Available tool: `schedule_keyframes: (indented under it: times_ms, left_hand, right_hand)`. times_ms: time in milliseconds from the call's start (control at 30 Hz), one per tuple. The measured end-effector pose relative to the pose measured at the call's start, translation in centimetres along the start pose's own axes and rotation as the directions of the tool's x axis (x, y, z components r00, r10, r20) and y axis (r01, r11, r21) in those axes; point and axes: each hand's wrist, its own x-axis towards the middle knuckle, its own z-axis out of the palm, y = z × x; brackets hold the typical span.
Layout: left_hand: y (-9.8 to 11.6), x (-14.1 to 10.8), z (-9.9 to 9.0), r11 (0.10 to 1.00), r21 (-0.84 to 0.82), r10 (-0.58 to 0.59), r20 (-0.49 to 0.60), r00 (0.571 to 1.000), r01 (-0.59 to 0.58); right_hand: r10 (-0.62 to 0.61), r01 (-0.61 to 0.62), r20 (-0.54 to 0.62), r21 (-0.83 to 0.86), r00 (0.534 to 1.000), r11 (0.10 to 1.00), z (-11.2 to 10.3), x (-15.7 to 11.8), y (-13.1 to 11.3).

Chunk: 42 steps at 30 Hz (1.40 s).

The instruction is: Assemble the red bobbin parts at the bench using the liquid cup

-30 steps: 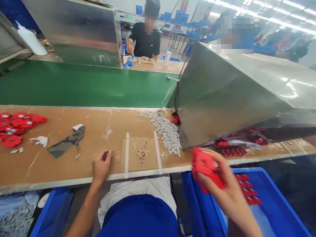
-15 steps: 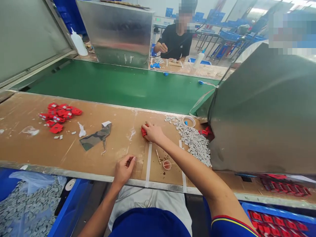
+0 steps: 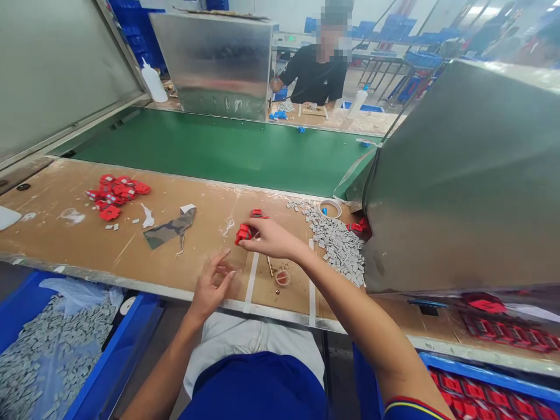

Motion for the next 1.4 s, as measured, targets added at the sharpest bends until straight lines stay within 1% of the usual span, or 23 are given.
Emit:
schedule_keyframes:
  times_ms: [67, 133, 167, 267, 333, 400, 433, 500, 533, 567, 600, 667, 700, 767, 867, 1000, 1067, 1167, 1233, 1300, 1400]
  left_hand:
    - [2.0, -0.1, 0.5, 0.988, -0.031, 0.154, 0.024, 0.988, -0.153]
    - [3.9, 0.0, 1.1, 0.966, -0.043, 0.258, 0.086, 0.962, -0.255]
    - [4.7, 0.2, 1.4, 0.959, -0.042, 0.284, 0.117, 0.952, -0.281]
    - [6.2, 0.7, 2.3, 0.958, -0.033, 0.286, 0.192, 0.939, -0.285]
    - [6.3, 0.8, 2.7, 0.965, -0.053, 0.261, 0.241, 0.935, -0.256]
    - [5.7, 0.7, 3.4, 0.975, -0.122, 0.210, 0.267, 0.940, -0.183]
    - [5.2, 0.5, 3.9, 0.976, -0.183, 0.163, 0.251, 0.954, -0.118]
    - [4.0, -0.1, 4.9, 0.940, -0.335, 0.012, 0.205, 0.979, 0.059]
    - [3.3, -0.5, 5.5, 0.900, -0.408, -0.079, 0.202, 0.976, 0.157]
    - [2.7, -0.9, 6.1, 0.849, -0.465, -0.167, 0.217, 0.962, 0.252]
    - [2.2, -1.3, 6.5, 0.797, -0.502, -0.242, 0.244, 0.939, 0.336]
    - [1.4, -2.0, 7.1, 0.718, -0.524, -0.335, 0.318, 0.887, 0.459]
    - [1.2, -2.2, 7.1, 0.698, -0.520, -0.355, 0.346, 0.868, 0.493]
    - [1.0, -2.4, 6.9, 0.699, -0.497, -0.360, 0.375, 0.854, 0.513]
    - [1.1, -2.4, 6.1, 0.756, -0.439, -0.331, 0.383, 0.862, 0.485]
    - [1.4, -2.4, 5.7, 0.819, -0.395, -0.287, 0.344, 0.894, 0.416]
    - [1.4, -2.3, 5.8, 0.839, -0.379, -0.267, 0.337, 0.903, 0.390]
    - [1.5, -1.9, 6.0, 0.859, -0.355, -0.238, 0.363, 0.901, 0.369]
    - [1.5, -1.7, 6.0, 0.868, -0.341, -0.228, 0.372, 0.900, 0.361]
    - [1.5, -1.6, 6.0, 0.874, -0.327, -0.232, 0.368, 0.900, 0.359]
    - [1.6, -1.6, 6.1, 0.880, -0.318, -0.237, 0.353, 0.905, 0.354]
  right_hand:
    - [-0.044, 0.039, 0.019, 0.187, 0.999, 0.982, 0.2, -3.2, -0.4]
    - [-0.038, 0.030, 0.030, 0.249, 0.999, 0.968, 0.7, -5.8, -0.5]
    - [-0.036, 0.027, 0.031, 0.270, 0.999, 0.963, 1.1, -6.8, -0.5]
    - [-0.033, 0.025, 0.016, 0.346, 0.999, 0.938, 2.1, -9.1, -0.4]
    - [0.007, 0.008, -0.036, 0.389, 0.999, 0.921, 2.8, -10.3, -0.3]
    - [0.087, -0.029, -0.126, 0.405, 0.988, 0.914, 3.3, -11.8, 0.0]
    - [0.133, -0.050, -0.175, 0.411, 0.976, 0.910, 3.6, -12.6, 0.3]
    - [0.228, -0.094, -0.265, 0.436, 0.937, 0.895, 4.3, -14.5, 1.4]
    - [0.278, -0.115, -0.312, 0.453, 0.909, 0.884, 4.8, -15.3, 2.1]
    - [0.328, -0.133, -0.358, 0.473, 0.874, 0.871, 5.5, -16.0, 2.9]
    - [0.373, -0.146, -0.402, 0.493, 0.836, 0.858, 6.2, -16.5, 3.8]
    - [0.436, -0.154, -0.465, 0.528, 0.770, 0.835, 8.0, -16.6, 5.6]
    - [0.450, -0.148, -0.479, 0.543, 0.753, 0.826, 8.9, -16.4, 6.3]
    - [0.451, -0.132, -0.482, 0.560, 0.751, 0.818, 10.5, -15.4, 7.4]
    - [0.431, -0.114, -0.514, 0.536, 0.742, 0.837, 11.5, -13.8, 8.0]
    - [0.377, -0.061, -0.572, 0.493, 0.729, 0.868, 11.4, -13.0, 8.3]
    - [0.370, -0.028, -0.618, 0.490, 0.694, 0.871, 11.4, -12.8, 8.5]
    - [0.341, 0.041, -0.717, 0.457, 0.607, 0.888, 11.7, -12.5, 8.9]
    - [0.300, 0.074, -0.767, 0.411, 0.568, 0.909, 12.0, -12.2, 9.1]
    - [0.287, 0.062, -0.789, 0.379, 0.544, 0.924, 12.1, -12.0, 9.0]
    - [0.344, 0.029, -0.766, 0.427, 0.544, 0.904, 12.4, -12.1, 8.6]
